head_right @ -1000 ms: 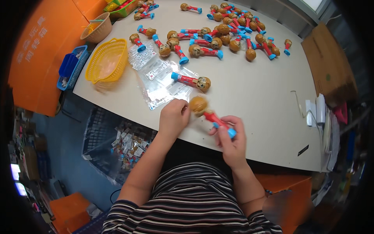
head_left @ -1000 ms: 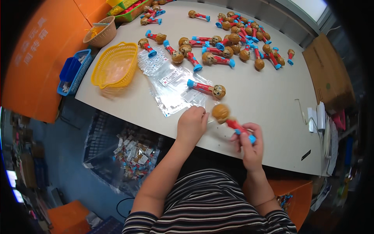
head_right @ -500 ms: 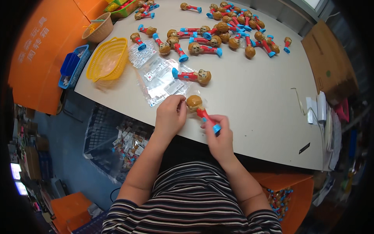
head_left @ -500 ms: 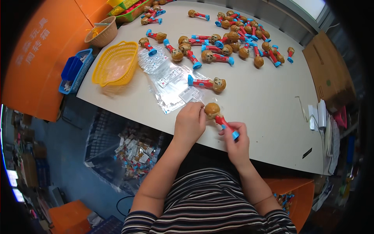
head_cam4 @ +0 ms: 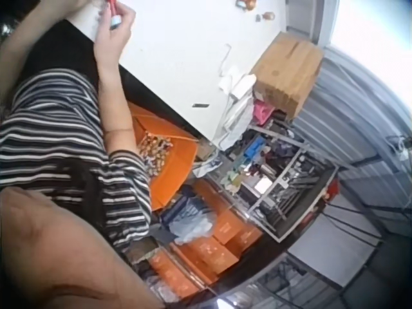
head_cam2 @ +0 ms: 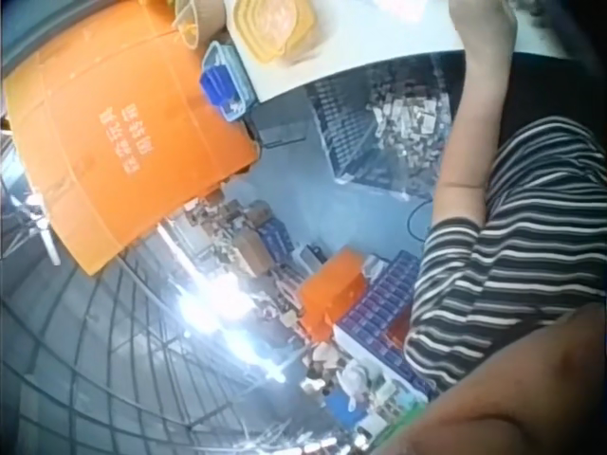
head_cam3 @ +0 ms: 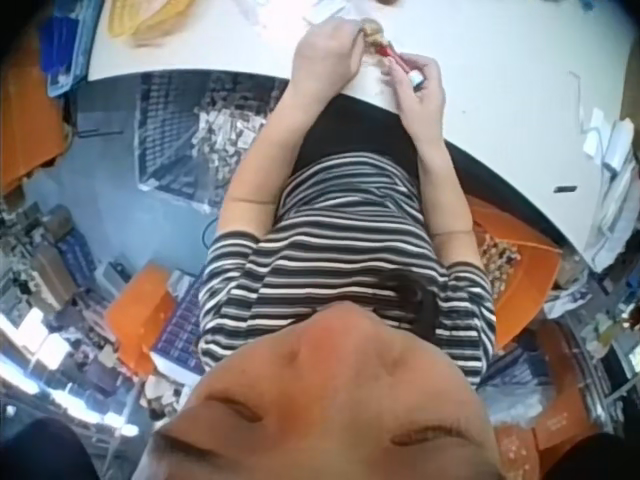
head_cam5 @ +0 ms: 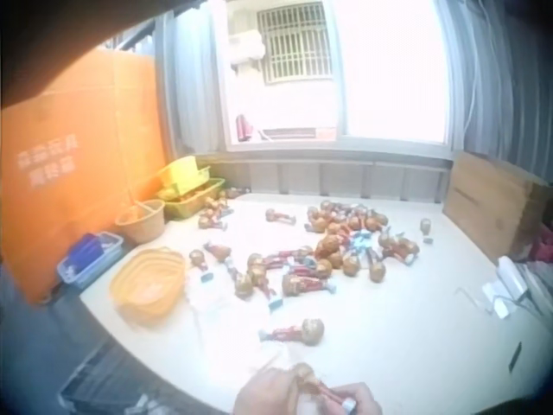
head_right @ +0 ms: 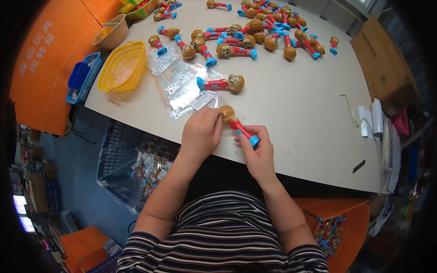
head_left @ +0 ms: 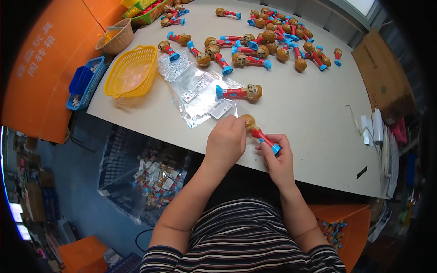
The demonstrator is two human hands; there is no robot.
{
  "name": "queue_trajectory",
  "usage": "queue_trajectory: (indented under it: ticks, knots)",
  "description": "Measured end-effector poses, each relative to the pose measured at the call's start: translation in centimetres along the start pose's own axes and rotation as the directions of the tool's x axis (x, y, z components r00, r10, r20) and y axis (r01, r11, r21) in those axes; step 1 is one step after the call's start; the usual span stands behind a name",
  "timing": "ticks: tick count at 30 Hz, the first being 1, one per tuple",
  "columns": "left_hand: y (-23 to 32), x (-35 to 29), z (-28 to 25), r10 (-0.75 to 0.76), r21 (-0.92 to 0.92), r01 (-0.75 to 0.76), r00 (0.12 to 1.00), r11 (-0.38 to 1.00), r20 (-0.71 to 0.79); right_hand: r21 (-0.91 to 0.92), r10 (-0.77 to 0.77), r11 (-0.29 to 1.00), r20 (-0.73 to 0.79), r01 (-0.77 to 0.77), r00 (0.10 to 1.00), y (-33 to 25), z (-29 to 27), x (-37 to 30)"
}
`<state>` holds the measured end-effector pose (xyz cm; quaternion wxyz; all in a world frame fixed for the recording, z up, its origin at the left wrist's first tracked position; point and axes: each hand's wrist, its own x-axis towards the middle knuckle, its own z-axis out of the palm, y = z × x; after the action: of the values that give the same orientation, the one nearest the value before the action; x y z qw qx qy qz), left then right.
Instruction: The person is placing small plastic toy figures into clear plastic bags and sealing them.
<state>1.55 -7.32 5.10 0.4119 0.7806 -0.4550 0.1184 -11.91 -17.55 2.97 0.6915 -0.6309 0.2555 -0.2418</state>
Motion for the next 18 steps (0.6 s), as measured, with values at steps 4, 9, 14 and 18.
queue_trajectory:
  ticks: [4, 9, 14, 18]
  knots:
    - [0.2, -0.5, 0.2, 0.095, 0.016, -0.096, 0.994, 0.995, 0.056, -0.531, -0.302, 0.745, 0.272, 0.404, 0.914, 0.0, 0.4, -0.2]
    - [1.1, -2.2, -0.1, 0.047, 0.000, -0.047, 0.998, 0.999, 0.039, -0.093, 0.001, 0.996, -0.020, -0.003, 1.000, 0.6, 0.2, 0.8]
    - [1.5, -2.6, -0.5, 0.009, -0.043, -0.011, 0.998, 0.999, -0.056, -0.336, -0.112, 0.917, 0.294, 0.213, 0.949, -0.8, 0.1, -0.3]
    - [1.3, -3.2, -0.7, -0.045, -0.058, 0.039, 0.994, 0.998, -0.100, -0.359, -0.113, 0.903, 0.331, 0.236, 0.937, -2.1, -1.2, -0.3]
